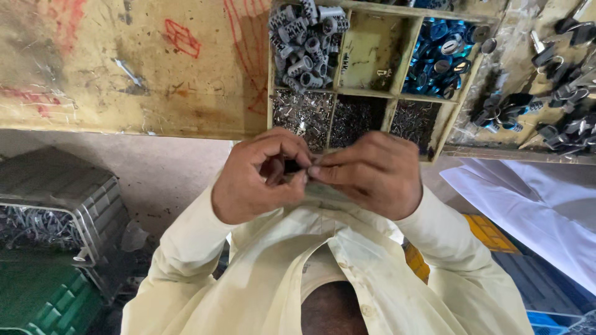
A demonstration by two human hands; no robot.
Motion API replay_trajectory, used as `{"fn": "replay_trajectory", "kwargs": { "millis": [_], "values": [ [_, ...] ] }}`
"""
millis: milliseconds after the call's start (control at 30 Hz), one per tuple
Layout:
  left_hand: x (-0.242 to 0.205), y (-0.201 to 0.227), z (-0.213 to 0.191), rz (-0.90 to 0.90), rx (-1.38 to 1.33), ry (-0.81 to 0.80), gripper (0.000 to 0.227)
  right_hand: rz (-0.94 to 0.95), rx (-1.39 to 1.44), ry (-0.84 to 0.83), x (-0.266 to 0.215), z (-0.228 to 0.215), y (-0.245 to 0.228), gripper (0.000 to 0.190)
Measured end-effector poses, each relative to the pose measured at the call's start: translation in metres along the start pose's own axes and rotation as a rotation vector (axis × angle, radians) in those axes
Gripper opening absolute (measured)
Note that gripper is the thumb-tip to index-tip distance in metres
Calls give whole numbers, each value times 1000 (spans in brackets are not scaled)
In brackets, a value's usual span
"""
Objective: The person assembles keychains by hand at a workbench. They pick up a key, attach a small metal ring, and then add a blue plastic cap, repeating this process for multiple units.
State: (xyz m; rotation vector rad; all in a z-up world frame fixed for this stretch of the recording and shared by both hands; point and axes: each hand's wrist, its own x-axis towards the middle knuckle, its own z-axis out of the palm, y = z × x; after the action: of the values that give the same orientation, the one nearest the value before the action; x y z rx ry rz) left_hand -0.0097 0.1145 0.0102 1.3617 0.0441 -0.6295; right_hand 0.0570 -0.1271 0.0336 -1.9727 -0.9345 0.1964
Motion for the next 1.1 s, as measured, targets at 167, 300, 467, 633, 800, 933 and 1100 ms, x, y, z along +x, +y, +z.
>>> {"fn": "replay_trajectory", "kwargs": {
  "millis": [167, 300, 467, 633, 800, 933, 1100],
  "values": [
    [0, -16, -9, -173, -508, 17, 16, 38, 22, -13, 19, 4, 10, 34],
    [-1, -14, 4, -60, -368, 291, 15, 46, -568, 74, 30, 7, 14, 37],
    [5, 0, 17, 23, -404, 168, 14, 221, -20, 110, -6, 7, 9, 32],
    [27, 5, 41, -154, -703, -95, 10, 459, 425, 381, -75, 25, -4, 30],
    [37, -8, 58, -46, -548, -52, 15, 657, 277, 374, -95, 21, 1, 21],
    [39, -16, 59, -41, -404, -1, 18, 487, 143, 311, -79, 9, -1, 25],
    [44, -7, 62, -103, -324, 85, 24, 290, -188, 222, -55, -8, -8, 27]
  ]
}}
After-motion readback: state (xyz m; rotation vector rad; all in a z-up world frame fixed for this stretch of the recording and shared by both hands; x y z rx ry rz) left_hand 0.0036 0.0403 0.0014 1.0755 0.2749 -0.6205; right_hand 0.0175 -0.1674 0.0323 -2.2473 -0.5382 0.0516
